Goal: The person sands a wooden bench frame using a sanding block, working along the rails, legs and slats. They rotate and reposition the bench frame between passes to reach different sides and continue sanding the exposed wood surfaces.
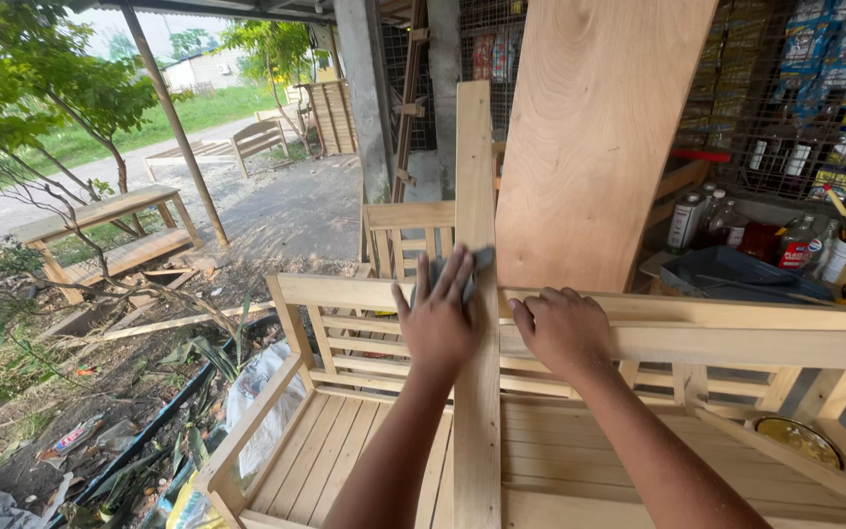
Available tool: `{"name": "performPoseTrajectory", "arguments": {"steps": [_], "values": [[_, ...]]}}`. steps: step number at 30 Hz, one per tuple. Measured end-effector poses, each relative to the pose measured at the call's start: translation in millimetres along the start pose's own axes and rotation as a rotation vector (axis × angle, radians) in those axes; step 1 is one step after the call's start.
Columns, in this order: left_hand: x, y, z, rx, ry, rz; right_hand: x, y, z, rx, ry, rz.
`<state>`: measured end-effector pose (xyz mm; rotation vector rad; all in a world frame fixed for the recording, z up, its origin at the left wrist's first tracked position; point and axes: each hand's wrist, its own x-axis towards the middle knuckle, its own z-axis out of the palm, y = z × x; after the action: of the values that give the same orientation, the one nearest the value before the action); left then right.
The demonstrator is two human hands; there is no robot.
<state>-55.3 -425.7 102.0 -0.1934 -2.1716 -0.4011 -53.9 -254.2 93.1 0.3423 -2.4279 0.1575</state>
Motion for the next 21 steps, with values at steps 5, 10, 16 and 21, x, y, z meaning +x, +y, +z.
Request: {"name": "performPoseTrajectory", "arguments": {"steps": [5,10,16,21], "values": [[62,-4,12,0.034,0.102,0.039,-5,1,6,-0.018,0.038,0.004],[2,-18,31,-0.083,0.005,0.065,-4,3,9,-0.013,0.123,-0.074],[73,-29,53,0.051,0.031,0.070,1,0,9,-0.026,0.087,-0.040],[97,-27,81,-0.015,0.023,0.004,-2,2,10,-0.029,0.060,-0.028]]}}
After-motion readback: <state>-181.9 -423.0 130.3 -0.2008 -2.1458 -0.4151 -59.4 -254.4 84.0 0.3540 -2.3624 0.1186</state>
